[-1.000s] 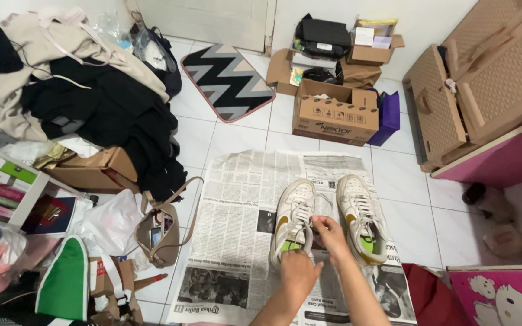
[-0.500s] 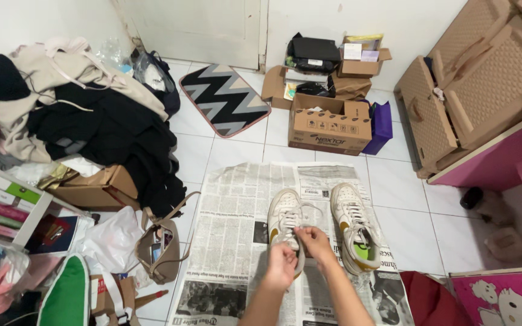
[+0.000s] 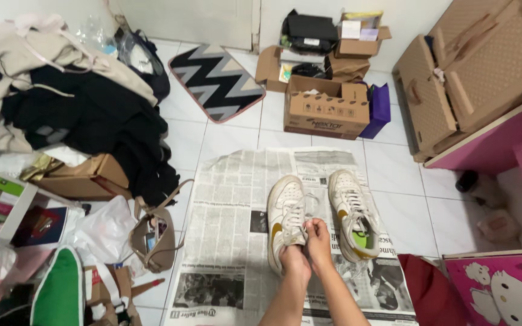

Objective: The person unlaces a white sneaker by pulling the laces out of the eyelets, then re-laces the same shoe by threading the laces back through the eyelets and tying them.

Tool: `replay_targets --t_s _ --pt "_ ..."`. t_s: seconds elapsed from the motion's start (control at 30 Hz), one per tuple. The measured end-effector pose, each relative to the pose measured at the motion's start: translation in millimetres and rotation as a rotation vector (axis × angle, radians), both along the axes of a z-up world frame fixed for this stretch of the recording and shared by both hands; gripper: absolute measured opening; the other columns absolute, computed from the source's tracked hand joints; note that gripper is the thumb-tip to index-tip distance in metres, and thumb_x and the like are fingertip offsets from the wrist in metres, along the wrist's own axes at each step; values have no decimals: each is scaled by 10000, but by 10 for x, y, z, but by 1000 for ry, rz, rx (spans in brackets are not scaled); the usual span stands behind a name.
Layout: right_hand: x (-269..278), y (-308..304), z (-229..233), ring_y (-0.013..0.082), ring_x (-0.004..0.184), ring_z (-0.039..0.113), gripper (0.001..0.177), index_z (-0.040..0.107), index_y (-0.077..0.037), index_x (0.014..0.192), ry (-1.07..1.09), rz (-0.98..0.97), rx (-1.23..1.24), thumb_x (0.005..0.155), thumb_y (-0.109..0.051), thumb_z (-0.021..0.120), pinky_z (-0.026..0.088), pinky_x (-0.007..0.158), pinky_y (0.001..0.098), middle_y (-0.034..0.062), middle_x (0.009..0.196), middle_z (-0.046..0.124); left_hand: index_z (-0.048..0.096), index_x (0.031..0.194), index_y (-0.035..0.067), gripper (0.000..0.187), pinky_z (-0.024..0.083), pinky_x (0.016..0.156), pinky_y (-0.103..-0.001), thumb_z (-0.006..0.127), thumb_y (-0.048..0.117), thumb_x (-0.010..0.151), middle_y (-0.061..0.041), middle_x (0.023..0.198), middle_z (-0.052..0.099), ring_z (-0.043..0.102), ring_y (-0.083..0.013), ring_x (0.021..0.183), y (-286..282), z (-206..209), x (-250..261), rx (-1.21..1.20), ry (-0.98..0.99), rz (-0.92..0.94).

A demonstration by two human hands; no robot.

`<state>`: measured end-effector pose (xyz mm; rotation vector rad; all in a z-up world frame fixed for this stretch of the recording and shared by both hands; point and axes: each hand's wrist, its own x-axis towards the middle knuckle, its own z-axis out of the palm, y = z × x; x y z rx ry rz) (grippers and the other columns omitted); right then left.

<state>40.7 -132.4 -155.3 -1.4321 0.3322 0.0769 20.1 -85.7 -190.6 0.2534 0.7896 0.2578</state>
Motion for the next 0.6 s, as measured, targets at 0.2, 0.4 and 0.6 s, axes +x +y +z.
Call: replay_targets --t_s 0.2,0.4,0.6 --pt "-83 62 82 119 906 565 153 577 -46 1063 -55 0 33 1065 -172 489 476 833 273 40 1014 657 644 1193 -33 286 539 978 -383 491 72 975 -171 1196 689 665 -291 1100 111 -67 81 -178 -1 -58" --pt "-186 10 215 128 819 537 145 559 -66 1052 -64 56 88 1077 -183 476 450 779 278 52 939 666 630 1198 -28 401 525 964 -383 448 240 962 -165 1170 684 649 -283 1080 390 -78 -392 -289 -335 -153" --pt "-245 65 657 134 767 559 170 499 -93 1042 -1 62 198 1088 -248 449 459 763 297 29 799 587 616 1204 -24 543 510 950 -384 406 408 950 -159 1144 678 633 -275 1059 626 379 -450 -341 -590 -206"
